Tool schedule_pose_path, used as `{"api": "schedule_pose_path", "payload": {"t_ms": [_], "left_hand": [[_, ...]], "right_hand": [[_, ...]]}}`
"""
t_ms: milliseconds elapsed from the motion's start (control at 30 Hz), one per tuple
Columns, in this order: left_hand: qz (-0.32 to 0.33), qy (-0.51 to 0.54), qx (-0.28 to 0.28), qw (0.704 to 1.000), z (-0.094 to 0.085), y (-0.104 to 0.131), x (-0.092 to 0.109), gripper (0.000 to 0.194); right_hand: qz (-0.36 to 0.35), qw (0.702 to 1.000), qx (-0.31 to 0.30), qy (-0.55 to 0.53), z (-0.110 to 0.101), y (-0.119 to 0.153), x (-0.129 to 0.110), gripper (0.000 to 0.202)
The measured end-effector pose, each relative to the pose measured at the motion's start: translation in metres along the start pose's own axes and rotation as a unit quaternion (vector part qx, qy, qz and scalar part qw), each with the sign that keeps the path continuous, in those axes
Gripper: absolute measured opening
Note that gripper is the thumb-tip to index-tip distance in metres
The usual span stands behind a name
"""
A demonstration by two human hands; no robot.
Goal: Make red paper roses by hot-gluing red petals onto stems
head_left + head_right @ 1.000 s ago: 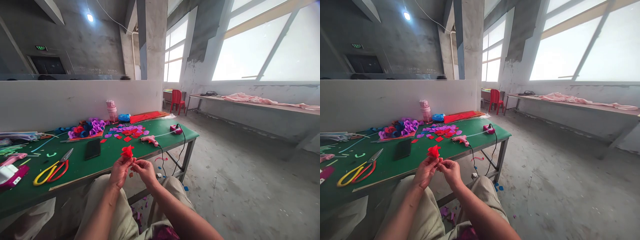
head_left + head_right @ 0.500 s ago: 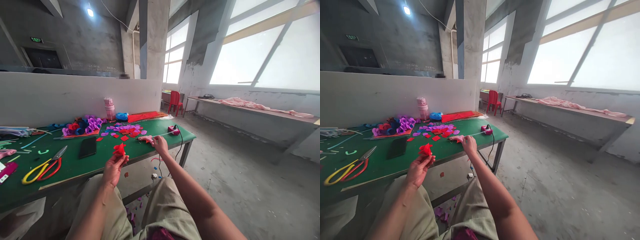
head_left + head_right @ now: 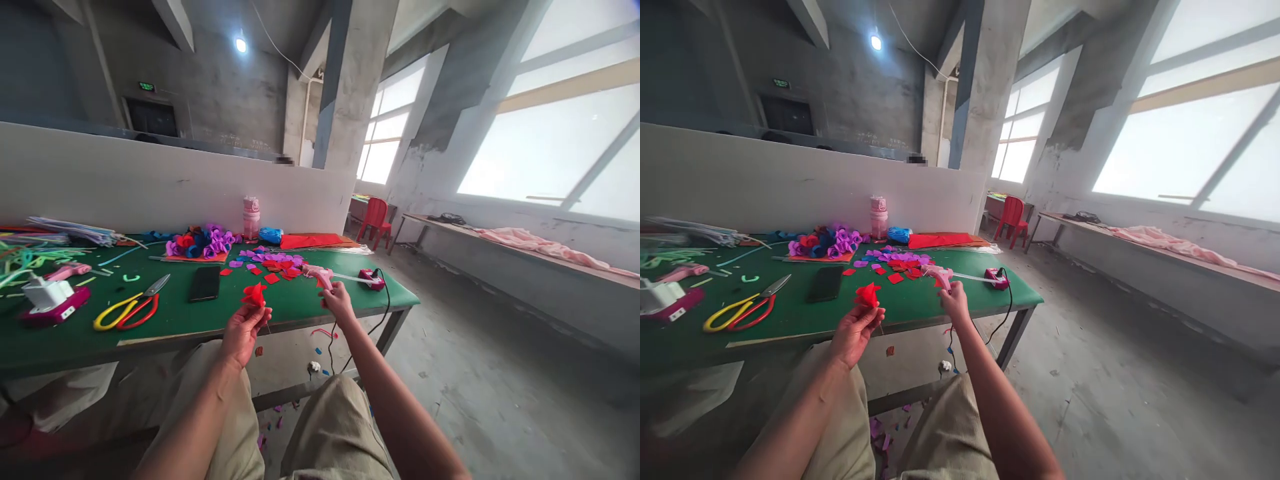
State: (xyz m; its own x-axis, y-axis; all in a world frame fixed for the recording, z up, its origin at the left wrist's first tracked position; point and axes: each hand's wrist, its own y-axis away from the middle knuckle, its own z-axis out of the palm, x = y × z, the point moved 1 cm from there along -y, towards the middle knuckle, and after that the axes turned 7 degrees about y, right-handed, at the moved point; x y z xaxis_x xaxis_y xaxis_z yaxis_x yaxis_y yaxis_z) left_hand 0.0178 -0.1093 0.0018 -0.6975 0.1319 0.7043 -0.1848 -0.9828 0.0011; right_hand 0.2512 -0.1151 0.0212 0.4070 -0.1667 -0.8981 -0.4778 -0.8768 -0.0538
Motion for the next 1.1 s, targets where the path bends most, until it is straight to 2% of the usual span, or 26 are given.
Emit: {"api": "schedule_pose_path", "payload": {"t_ms": [100, 167, 233, 300, 400, 467, 533, 633, 733, 800, 933, 1100], "left_hand": [[0.027, 0.020, 0.014, 0.999, 0.001, 0.000, 0.001, 0.032], [0.026, 0.029, 0.018, 0.999, 0.001, 0.000, 0.000, 0.033], [0.008, 0.035, 0.014, 0.999, 0.001, 0.000, -0.001, 0.034], [-0.012, 0.041, 0.008, 0.999, -0.001, 0.000, -0.002, 0.033], [-0.027, 0.048, -0.004, 0.998, -0.004, 0.000, -0.001, 0.031], [-0.028, 0.053, -0.016, 0.998, -0.003, 0.001, 0.001, 0.030], [-0.025, 0.056, -0.030, 0.998, -0.001, 0.002, 0.002, 0.030], [-0.019, 0.056, -0.046, 0.997, 0.002, 0.005, 0.004, 0.030], [-0.018, 0.054, -0.058, 0.997, 0.004, 0.007, 0.005, 0.029], [-0.019, 0.047, -0.068, 0.996, 0.004, 0.008, 0.005, 0.028], [-0.015, 0.035, -0.077, 0.996, 0.004, 0.009, 0.004, 0.027], [-0.007, 0.019, -0.096, 0.995, 0.004, 0.008, 0.002, 0.023]], "right_hand": [[-0.011, 0.994, -0.058, -0.089, 0.005, 0.040, -0.004, 0.021], [-0.004, 0.981, -0.107, -0.160, 0.011, 0.063, -0.006, 0.031], [0.052, 0.922, -0.171, -0.344, 0.019, 0.080, -0.007, 0.033], [0.076, 0.874, -0.177, -0.446, 0.025, 0.093, -0.009, 0.030], [0.039, 0.861, -0.187, -0.471, 0.027, 0.105, -0.015, 0.034], [-0.010, 0.872, -0.195, -0.449, 0.024, 0.113, -0.020, 0.034], [-0.057, 0.896, -0.188, -0.398, 0.018, 0.120, -0.024, 0.034], [-0.100, 0.935, -0.184, -0.286, 0.008, 0.130, -0.029, 0.037], [-0.152, 0.959, -0.165, -0.172, 0.000, 0.137, -0.030, 0.039], [-0.202, 0.964, -0.135, -0.104, -0.002, 0.139, -0.031, 0.036], [-0.285, 0.955, -0.087, -0.011, -0.001, 0.142, -0.033, 0.029], [-0.317, 0.945, -0.064, 0.041, 0.005, 0.142, -0.037, 0.032]]}}
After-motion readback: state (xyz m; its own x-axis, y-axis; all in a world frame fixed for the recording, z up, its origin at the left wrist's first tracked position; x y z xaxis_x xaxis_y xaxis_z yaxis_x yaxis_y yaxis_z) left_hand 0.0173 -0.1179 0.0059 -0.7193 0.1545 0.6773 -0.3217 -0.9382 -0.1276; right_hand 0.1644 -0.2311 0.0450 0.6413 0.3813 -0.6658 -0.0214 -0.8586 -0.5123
